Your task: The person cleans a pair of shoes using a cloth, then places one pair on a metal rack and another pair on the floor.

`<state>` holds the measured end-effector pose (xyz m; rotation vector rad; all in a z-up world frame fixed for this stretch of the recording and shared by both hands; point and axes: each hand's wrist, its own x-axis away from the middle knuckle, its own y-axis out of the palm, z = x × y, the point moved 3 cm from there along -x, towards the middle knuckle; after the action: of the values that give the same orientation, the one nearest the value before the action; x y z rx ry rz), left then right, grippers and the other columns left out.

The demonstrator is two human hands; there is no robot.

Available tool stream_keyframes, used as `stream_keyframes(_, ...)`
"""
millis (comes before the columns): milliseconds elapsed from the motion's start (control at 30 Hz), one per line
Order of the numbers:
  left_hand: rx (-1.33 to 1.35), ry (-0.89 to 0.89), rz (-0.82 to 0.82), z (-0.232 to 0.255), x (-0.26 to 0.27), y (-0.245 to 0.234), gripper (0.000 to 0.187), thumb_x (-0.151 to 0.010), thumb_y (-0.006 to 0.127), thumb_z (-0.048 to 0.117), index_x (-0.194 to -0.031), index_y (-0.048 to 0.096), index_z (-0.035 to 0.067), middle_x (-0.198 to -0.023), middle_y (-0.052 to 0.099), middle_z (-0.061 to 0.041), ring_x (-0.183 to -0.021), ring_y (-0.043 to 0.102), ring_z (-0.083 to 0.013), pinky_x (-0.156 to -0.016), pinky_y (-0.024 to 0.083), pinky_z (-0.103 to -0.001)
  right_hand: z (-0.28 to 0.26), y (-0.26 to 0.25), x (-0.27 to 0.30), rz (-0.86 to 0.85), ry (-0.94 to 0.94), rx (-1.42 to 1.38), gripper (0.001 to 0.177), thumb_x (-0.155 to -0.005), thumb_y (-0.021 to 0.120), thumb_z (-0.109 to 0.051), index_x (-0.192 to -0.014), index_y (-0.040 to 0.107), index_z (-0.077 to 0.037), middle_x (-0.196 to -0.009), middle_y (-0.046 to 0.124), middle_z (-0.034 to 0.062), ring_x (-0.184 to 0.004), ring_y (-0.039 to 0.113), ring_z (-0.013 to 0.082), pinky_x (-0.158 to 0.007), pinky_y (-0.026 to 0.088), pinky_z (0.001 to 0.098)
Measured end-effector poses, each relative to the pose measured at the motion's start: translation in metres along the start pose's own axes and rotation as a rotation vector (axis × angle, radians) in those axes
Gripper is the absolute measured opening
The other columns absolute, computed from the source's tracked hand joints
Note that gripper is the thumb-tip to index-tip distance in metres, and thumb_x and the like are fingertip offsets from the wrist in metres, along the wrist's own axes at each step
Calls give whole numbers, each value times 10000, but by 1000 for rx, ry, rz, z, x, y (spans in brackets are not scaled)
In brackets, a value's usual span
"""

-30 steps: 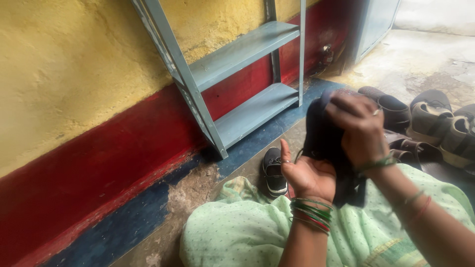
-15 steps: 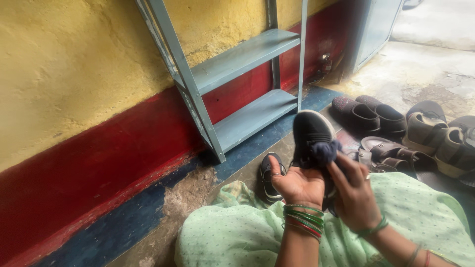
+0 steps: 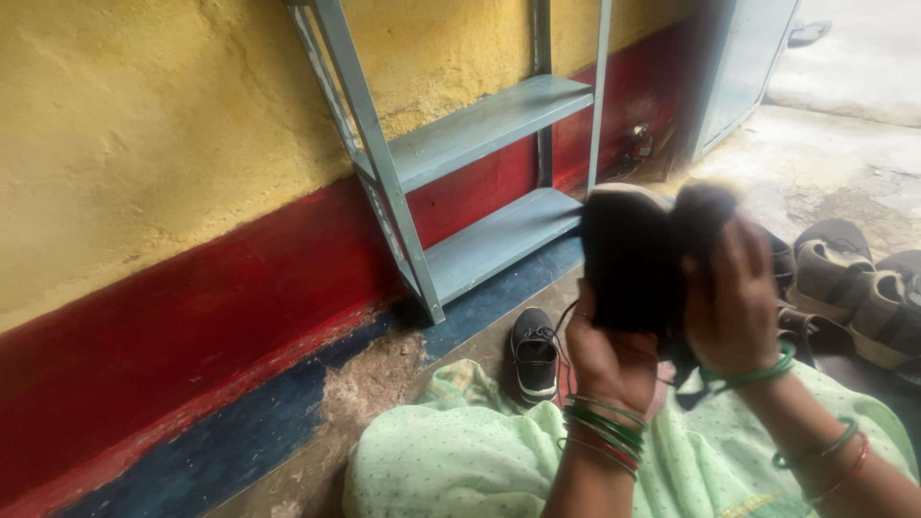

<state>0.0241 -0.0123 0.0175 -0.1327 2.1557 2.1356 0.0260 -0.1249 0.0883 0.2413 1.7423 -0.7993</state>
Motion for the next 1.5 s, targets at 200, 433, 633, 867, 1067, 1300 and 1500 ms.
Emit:
stream_keyframes(200, 210, -179, -23, -17, 10, 4, 424, -1179, 454, 302, -1459, 576, 9, -1348, 690, -139, -1188, 683, -263, -1063, 555, -411, -12, -7, -5, 31, 49, -18, 402, -956, 653, -27, -1355, 603, -33, -1375, 630, 203, -1292, 620, 384, -1147, 480, 473)
stream_keyframes(433, -11, -119, -87, 13, 15, 25, 603, -1020, 437, 528, -1338, 640, 58, -1231, 724, -129, -1089, 692, -260, -988, 549, -405, -57, 9, 106, 45, 219, -239, 466, -945, 566, 3, -1407, 522, 40, -1416, 581, 236, -1366, 533, 412, -1168, 396, 439)
stream_keyframes(633, 99, -173, -79, 7, 11, 15, 510, -1115, 457, 424, -1412, 602, 35, -1322, 692, -131, -1163, 698, -266, -1045, 555, -393, -4, 17, 59, 127, 191, -129, 397, -1011, 558, 10, -1407, 530, 20, -1340, 611, 232, -1181, 638, 382, -987, 534, 420)
stream_keyframes(867, -298, -180, -101, -8, 18, 15, 487, -1125, 509, 404, -1437, 591, 39, -1312, 697, -78, -1153, 685, -193, -1016, 549, -340, -8, -22, -11, 177, 98, 5, 294, -1047, 629, -4, -1341, 623, 23, -1408, 624, 180, -1322, 633, 367, -1126, 495, 440)
stream_keyframes(1067, -131, -117, -76, 0, 24, 26, 523, -1027, 564, 420, -1388, 600, 42, -1278, 706, -74, -1107, 709, -191, -986, 571, -327, -35, 21, 84, 186, 211, -291, 382, -1070, 582, -43, -1448, 525, -28, -1582, 512, 183, -1469, 491, 340, -1220, 406, 432)
stream_keyframes(1300, -1143, -103, 375, 2, 2, -22, 783, -1081, 621, 497, -1140, 442, -263, -906, 298, -264, -771, 282, -480, -686, 268, -609, -19, -10, 20, 277, 139, 73, 382, -1026, 535, 8, -1406, 532, 45, -1451, 561, 267, -1413, 509, 439, -1175, 428, 474)
stream_keyframes(1500, -1796, 123, 4, 9, 21, 3, 562, -1034, 634, 498, -1064, 760, -49, -887, 719, -114, -877, 687, -193, -848, 495, -269, -22, -45, -41, -35, 11, -96, 141, -1030, 647, 0, -1148, 712, -43, -1199, 730, 104, -1145, 727, 254, -1028, 569, 335)
